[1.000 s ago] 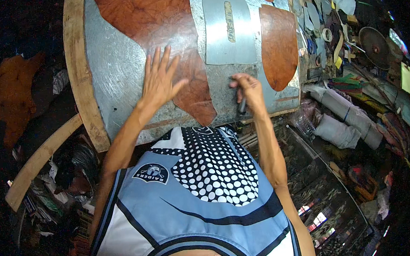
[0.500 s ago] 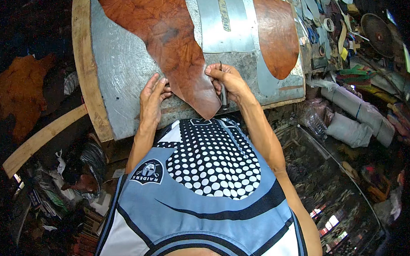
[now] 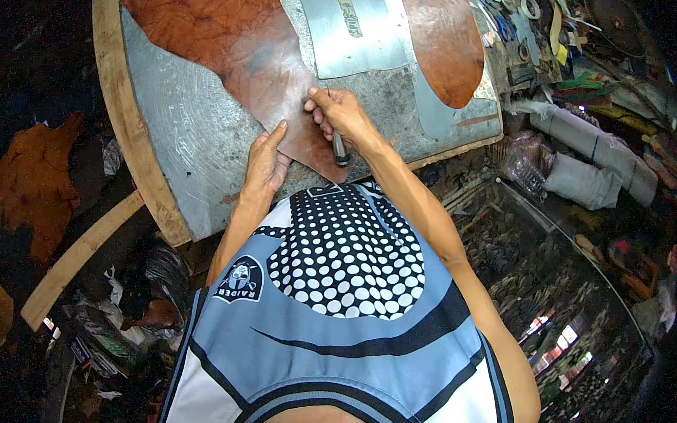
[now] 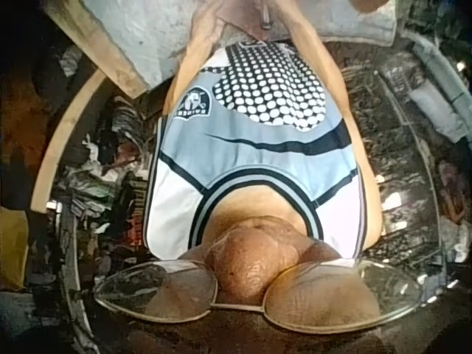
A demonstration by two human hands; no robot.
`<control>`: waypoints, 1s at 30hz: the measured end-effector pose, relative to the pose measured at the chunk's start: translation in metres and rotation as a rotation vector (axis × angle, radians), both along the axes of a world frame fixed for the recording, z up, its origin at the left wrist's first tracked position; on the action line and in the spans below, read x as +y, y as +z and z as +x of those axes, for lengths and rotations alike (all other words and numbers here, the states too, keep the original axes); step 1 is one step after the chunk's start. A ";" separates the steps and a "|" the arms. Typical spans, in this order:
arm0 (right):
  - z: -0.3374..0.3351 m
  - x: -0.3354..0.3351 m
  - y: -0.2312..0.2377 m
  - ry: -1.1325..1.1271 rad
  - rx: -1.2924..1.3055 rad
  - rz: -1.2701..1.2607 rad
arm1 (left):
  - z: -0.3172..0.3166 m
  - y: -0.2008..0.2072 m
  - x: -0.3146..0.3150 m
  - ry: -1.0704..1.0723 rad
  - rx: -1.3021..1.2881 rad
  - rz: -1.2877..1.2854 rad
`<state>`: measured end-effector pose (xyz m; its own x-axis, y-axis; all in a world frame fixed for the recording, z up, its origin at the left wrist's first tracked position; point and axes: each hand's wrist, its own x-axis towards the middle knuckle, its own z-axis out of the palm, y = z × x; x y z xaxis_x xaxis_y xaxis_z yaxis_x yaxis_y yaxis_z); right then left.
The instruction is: Cut shoe components from a leather sheet using a metal template and a knife.
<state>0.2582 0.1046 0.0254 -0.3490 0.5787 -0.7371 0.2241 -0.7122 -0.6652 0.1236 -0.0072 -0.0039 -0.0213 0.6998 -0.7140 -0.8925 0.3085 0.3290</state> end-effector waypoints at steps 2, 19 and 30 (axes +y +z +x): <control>0.003 -0.001 -0.011 -0.043 0.013 -0.008 | 0.004 -0.002 0.002 -0.006 0.006 0.000; -0.013 -0.014 -0.009 0.001 -0.324 0.253 | 0.009 0.005 -0.001 0.033 0.016 -0.084; -0.011 -0.012 -0.008 0.002 -0.298 0.249 | 0.011 -0.002 -0.001 0.035 0.016 -0.029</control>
